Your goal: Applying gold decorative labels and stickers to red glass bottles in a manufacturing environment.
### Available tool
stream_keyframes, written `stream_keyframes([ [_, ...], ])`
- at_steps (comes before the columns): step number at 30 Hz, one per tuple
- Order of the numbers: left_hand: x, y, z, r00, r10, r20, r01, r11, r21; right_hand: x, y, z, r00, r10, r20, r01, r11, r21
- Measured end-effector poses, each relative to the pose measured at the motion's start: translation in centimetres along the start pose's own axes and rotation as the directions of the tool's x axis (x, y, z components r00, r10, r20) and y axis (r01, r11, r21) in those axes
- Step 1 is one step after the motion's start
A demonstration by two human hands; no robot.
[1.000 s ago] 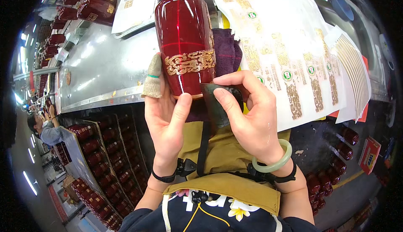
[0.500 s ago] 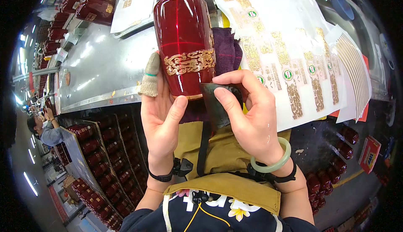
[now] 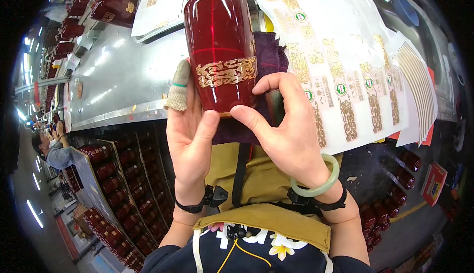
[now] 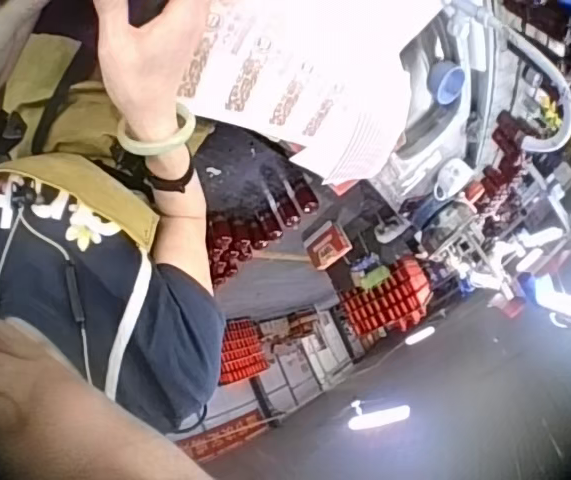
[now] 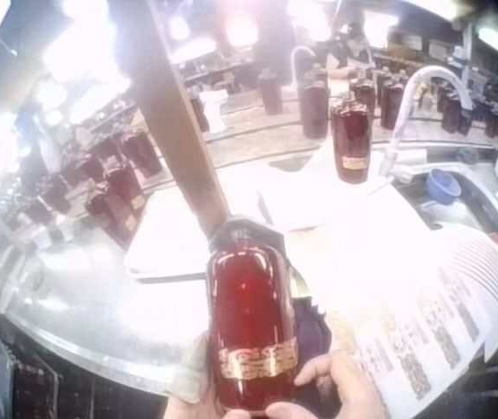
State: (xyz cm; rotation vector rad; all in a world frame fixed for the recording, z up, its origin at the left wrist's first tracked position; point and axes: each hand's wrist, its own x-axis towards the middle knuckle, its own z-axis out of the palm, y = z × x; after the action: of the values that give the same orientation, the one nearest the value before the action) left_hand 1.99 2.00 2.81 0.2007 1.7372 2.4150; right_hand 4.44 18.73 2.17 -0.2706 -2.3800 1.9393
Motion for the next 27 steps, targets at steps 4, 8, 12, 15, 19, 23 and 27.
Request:
stream_keyframes([
  [4, 0.08, -0.04, 0.01, 0.999, 0.009, 0.04, -0.013, 0.996, 0.083, 0.13, 0.1, -0.08, 1.0, 0.02, 0.014, -0.02, 1.0, 0.018],
  [8, 0.15, 0.14, -0.1, 0.999, 0.004, 0.031, -0.005, 1.0, 0.01, 0.12, 0.1, -0.03, 1.0, 0.008, 0.016, -0.009, 1.0, 0.011],
  [12, 0.11, 0.08, -0.12, 1.0, -0.024, 0.008, 0.025, 0.994, -0.103, 0.15, 0.02, -0.06, 1.0, -0.001, 0.019, 0.001, 1.0, -0.003],
  [15, 0.29, -0.2, -0.35, 0.999, 0.007, 0.043, -0.009, 0.999, 0.044, 0.16, -0.05, -0.09, 1.0, 0.011, 0.02, -0.01, 1.0, -0.014],
  [19, 0.3, -0.24, -0.72, 0.996, 0.043, 0.073, -0.046, 0.998, 0.044, 0.19, -0.13, -0.06, 1.0, 0.024, 0.021, -0.024, 1.0, 0.014],
  [23, 0.11, -0.06, -0.77, 0.999, -0.015, -0.029, 0.009, 0.98, -0.198, 0.18, -0.16, -0.11, 1.0, 0.015, 0.023, -0.015, 1.0, -0.002],
  [27, 0.18, -0.22, -0.66, 1.0, -0.009, 0.022, 0.008, 0.999, 0.036, 0.22, -0.1, -0.01, 1.0, 0.009, 0.017, -0.009, 1.0, -0.009],
])
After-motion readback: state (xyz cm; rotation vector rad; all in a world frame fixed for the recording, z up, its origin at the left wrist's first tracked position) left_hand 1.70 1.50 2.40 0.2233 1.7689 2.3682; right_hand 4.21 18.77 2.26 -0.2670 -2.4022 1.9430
